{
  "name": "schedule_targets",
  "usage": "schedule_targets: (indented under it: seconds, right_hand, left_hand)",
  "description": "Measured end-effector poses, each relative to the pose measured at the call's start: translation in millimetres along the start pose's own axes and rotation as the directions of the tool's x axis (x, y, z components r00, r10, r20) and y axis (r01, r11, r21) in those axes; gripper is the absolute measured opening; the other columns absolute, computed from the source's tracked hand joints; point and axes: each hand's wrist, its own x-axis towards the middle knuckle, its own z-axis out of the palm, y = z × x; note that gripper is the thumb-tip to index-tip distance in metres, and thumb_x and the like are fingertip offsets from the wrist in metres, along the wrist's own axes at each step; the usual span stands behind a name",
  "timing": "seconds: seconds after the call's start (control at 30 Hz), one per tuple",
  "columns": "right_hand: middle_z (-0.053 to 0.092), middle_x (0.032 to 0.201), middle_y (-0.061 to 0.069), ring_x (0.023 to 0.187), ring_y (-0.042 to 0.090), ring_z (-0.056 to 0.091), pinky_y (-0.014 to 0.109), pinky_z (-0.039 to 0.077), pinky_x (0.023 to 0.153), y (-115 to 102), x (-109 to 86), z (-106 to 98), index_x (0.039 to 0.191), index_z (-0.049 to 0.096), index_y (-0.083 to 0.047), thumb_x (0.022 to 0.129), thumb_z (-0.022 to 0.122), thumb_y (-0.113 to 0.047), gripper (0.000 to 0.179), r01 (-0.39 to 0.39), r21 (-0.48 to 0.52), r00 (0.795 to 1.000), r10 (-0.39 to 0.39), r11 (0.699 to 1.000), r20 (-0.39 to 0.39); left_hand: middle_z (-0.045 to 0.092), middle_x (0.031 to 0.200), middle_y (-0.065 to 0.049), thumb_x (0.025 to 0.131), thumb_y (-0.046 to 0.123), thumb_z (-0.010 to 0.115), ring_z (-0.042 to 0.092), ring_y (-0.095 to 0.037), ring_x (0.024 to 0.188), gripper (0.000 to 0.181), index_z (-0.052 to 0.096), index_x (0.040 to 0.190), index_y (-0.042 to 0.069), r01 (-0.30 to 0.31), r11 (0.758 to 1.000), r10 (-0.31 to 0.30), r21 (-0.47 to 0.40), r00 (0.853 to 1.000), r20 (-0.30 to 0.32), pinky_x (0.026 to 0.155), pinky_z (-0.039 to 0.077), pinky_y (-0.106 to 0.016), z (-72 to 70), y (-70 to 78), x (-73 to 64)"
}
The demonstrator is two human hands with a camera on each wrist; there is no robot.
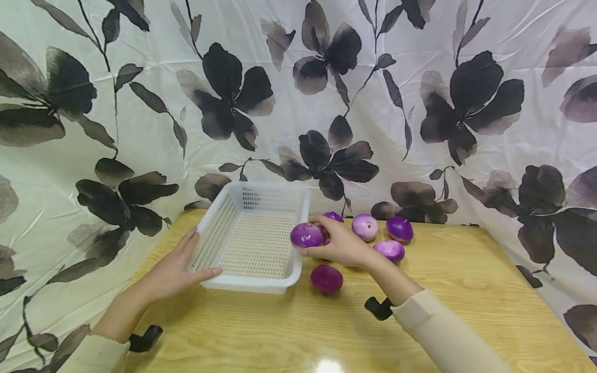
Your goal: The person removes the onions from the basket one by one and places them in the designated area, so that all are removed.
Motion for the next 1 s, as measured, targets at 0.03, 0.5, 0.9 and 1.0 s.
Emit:
schedule_targets:
  seconds: [0.03,0.5,0.9,1.0]
  right_hand:
    - [0.056,0.122,0.004,0.112,0.023,0.054,0.039,0.048,0.092,1.9,-3.2,-1.6,0.134,0.045,-0.018,0.07,0.08,-0.045,0.077,-0.003,0.001,1.0,0.003,1.0,0.006]
    - [0.054,0.126,0.005,0.112,0.023,0.055,0.041,0.049,0.091,36.2,-46.2,-15.9,0.134,0.047,-0.016,0.072,0.077,-0.048,0.075,-0.035,-0.049,0.999,0.035,0.998,-0.001]
    - [0.054,0.125,0.009,0.109,0.024,0.056,0.038,0.05,0.087,63.5,-75.5,-21.6,0.133,0.047,-0.012,0.075,0.077,-0.041,0.071,-0.071,-0.028,0.997,0.071,0.997,0.014]
    - [0.055,0.124,0.008,0.107,0.022,0.057,0.037,0.05,0.086,70.8,-80.1,-20.9,0.134,0.047,-0.01,0.075,0.077,-0.043,0.074,-0.089,-0.049,0.996,0.09,0.995,0.011]
  left_hand:
    - [-0.009,0.157,-0.008,0.069,0.079,0.055,0.021,-0.042,0.137,0.123,-0.001,0.151,0.007,0.002,1.0,-0.002,0.0,1.0,0.003,0.101,0.028,-0.064,-0.1,0.2,-0.2]
    - [-0.009,0.157,-0.009,0.071,0.077,0.056,0.019,-0.043,0.137,0.121,0.0,0.151,0.006,0.0,1.0,0.0,0.005,1.0,0.014,0.101,0.027,-0.064,-0.1,1.4,0.0]
    - [-0.009,0.156,-0.01,0.07,0.08,0.053,0.018,-0.044,0.137,0.123,0.0,0.151,0.005,0.002,1.0,-0.003,0.013,1.0,0.024,0.1,0.027,-0.066,-1.1,2.6,-0.6]
    - [-0.009,0.157,-0.01,0.07,0.08,0.053,0.018,-0.044,0.137,0.122,-0.001,0.151,0.006,0.001,1.0,-0.001,0.011,1.0,0.024,0.1,0.027,-0.066,-0.6,2.1,0.2]
